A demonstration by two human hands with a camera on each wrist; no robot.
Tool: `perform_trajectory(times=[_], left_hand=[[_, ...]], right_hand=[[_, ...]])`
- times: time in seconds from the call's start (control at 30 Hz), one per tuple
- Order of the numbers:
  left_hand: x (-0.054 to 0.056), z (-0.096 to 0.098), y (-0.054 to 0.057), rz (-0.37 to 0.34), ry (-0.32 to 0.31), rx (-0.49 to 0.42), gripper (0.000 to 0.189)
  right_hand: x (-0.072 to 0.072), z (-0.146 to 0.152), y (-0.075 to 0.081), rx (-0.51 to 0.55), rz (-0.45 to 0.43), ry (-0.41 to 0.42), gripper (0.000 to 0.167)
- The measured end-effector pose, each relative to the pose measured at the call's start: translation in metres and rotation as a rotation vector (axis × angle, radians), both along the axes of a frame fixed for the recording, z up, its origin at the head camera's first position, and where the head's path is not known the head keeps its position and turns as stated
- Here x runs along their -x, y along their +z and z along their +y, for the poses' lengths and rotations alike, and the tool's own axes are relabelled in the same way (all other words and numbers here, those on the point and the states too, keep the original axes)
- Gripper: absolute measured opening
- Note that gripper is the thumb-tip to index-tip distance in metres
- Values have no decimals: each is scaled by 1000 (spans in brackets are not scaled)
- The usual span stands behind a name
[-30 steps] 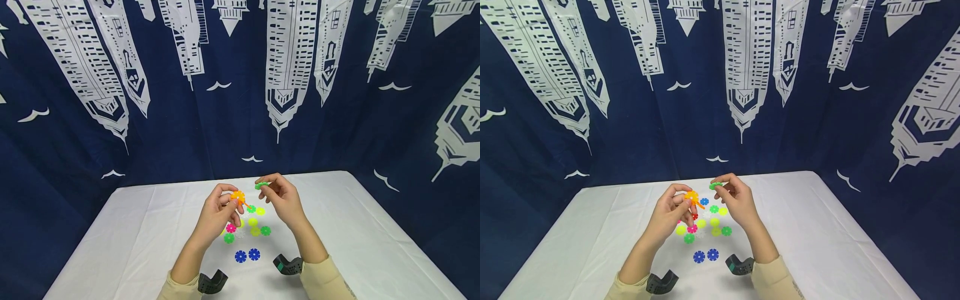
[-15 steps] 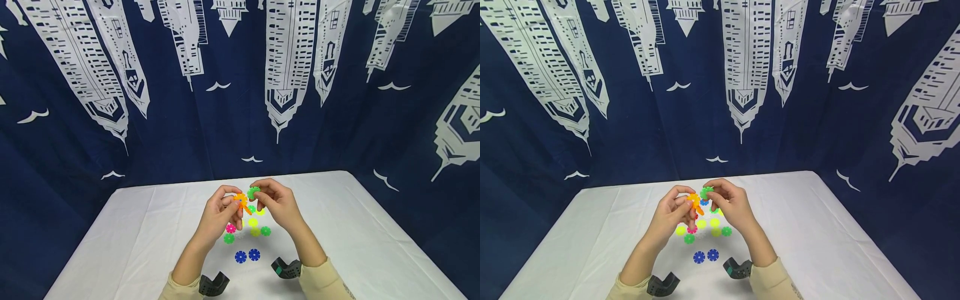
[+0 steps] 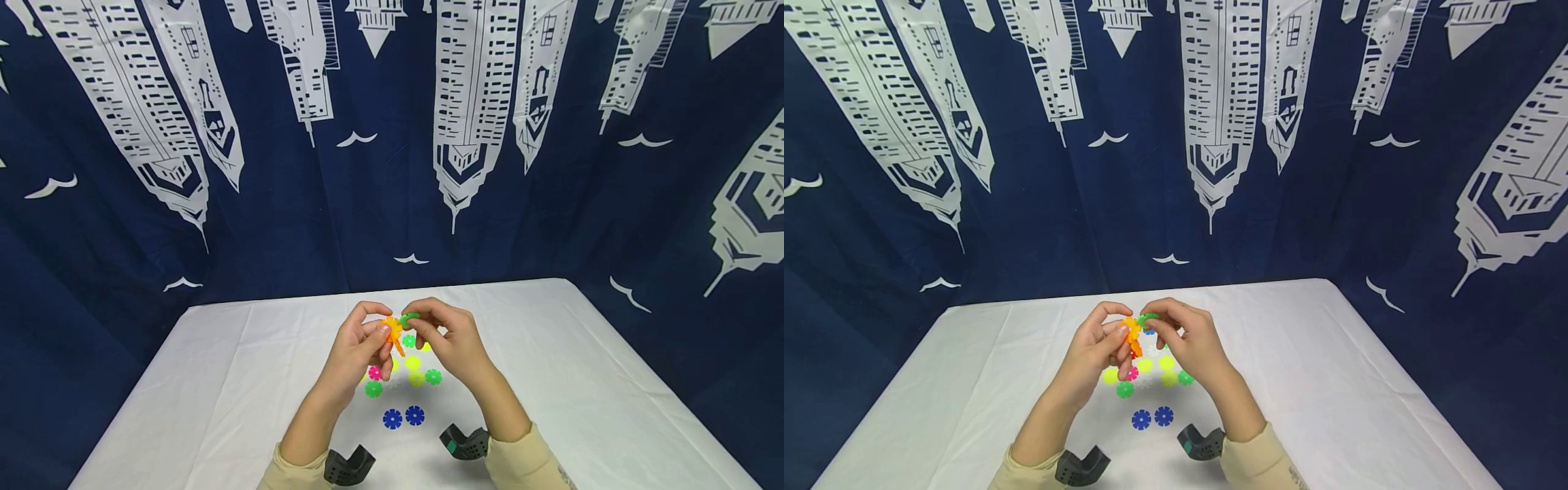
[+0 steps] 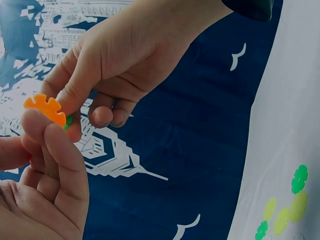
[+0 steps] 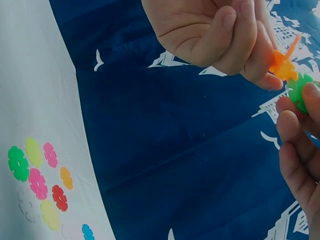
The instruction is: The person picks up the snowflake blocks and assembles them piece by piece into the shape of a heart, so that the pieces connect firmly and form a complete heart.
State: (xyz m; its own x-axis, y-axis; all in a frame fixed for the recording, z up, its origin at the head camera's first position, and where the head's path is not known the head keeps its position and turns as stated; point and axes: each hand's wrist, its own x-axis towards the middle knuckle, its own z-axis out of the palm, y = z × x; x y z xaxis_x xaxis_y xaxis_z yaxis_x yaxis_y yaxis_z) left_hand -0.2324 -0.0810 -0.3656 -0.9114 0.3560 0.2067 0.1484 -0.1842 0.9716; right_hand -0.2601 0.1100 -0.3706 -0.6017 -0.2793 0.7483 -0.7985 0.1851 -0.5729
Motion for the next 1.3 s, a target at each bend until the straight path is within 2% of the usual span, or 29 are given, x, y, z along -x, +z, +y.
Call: perform_trajectory(times=[0.23,0.4,0.57,0.8,0.93,1.1,1.3], left_hand=[[-1,-1,0,-26,-55,-76,9],[-2,0,1,-43,-85,-162,7],[-3,1,1,-60,-91,-199,8],[-4,-1,3,-65,-84,-200,9],[-4,-1,4,-69,-89,-195,10],[-4,3,3,-95,-81,-154,8],[-2,2,1,-82,-83,-100,9]], right_hand=[[-3,-6,2,30,101,39,23],[-4,-10,1,64,118,89,23],[-5,-13,1,86,159,94,25],[-6,-17,2,38,242,73,25],[-5,-16,2,38,250,78,27],[-5,-8,4,-6,206,65,25],[-6,-3,7,-64,158,15,25]])
